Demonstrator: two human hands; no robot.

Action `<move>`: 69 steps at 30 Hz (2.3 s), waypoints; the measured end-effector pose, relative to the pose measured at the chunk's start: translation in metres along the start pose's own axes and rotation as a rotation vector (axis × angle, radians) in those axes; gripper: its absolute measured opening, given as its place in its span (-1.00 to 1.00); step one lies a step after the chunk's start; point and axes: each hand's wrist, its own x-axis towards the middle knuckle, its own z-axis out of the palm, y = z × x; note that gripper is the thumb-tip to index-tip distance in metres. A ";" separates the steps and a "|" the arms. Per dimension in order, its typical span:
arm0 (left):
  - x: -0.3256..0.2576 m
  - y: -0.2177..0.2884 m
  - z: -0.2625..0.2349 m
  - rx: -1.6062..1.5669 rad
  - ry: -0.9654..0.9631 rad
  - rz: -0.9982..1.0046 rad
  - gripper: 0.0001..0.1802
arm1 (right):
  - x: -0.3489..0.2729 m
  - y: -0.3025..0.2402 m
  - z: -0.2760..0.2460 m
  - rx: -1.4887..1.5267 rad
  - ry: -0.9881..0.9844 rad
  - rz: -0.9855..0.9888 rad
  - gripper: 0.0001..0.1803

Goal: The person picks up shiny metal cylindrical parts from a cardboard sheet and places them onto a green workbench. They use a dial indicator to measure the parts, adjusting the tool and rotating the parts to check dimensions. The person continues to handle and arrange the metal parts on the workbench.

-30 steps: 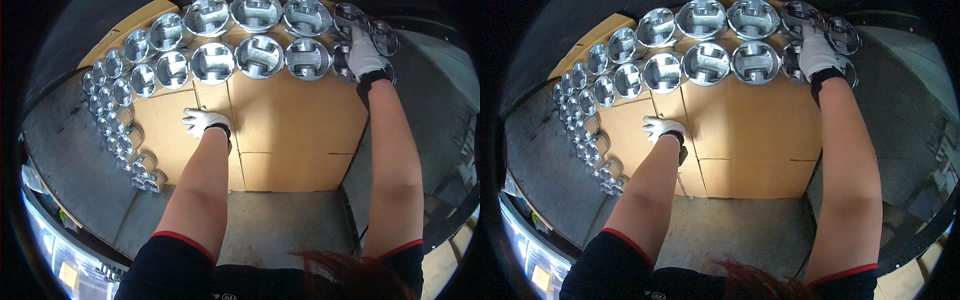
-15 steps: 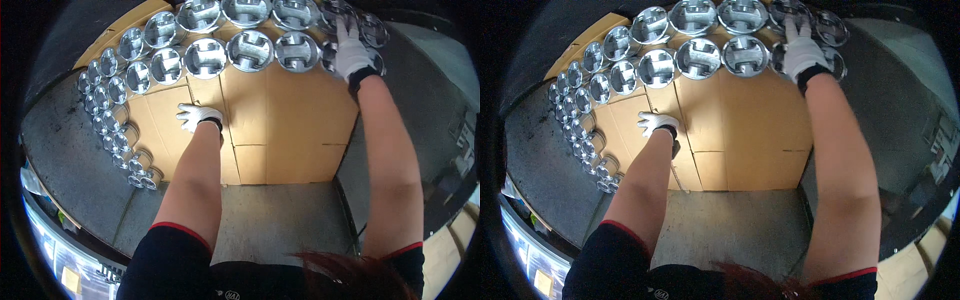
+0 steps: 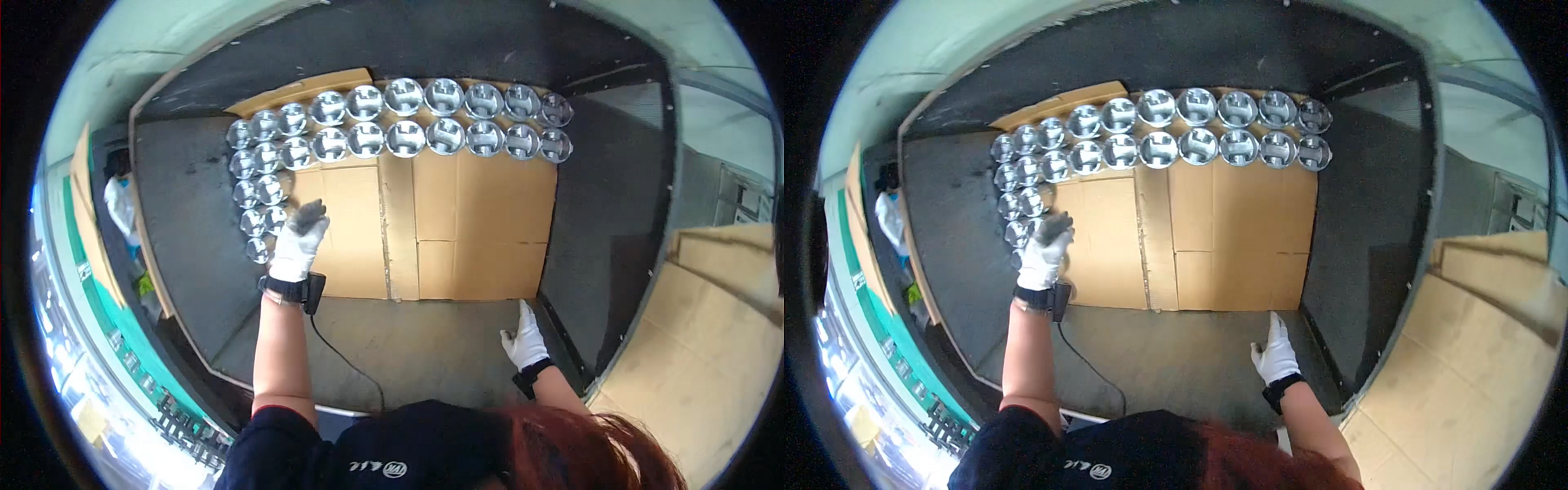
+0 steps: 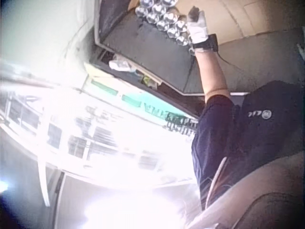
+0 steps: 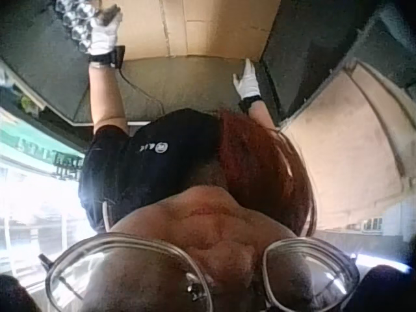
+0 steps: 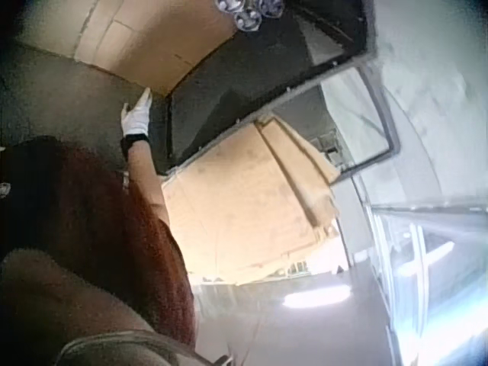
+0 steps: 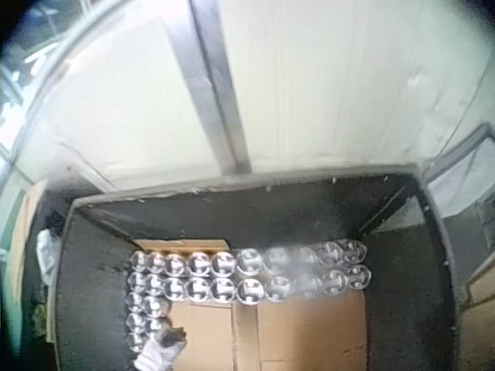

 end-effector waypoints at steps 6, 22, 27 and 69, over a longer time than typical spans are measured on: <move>-0.243 0.243 -0.033 -0.108 0.083 0.787 -0.73 | -0.034 -0.018 -0.030 -0.055 0.091 -0.166 -0.12; -0.654 0.227 -0.072 0.509 -0.116 1.452 -0.67 | -0.137 0.053 -0.049 0.000 0.217 -0.313 -0.29; -0.655 0.063 -0.056 0.785 0.228 0.644 -0.72 | -0.182 0.091 -0.041 -0.118 0.138 -0.449 -0.39; -0.663 -0.422 -0.229 0.679 0.166 -0.429 -0.63 | -0.246 0.122 0.116 -0.274 0.007 -0.106 -0.78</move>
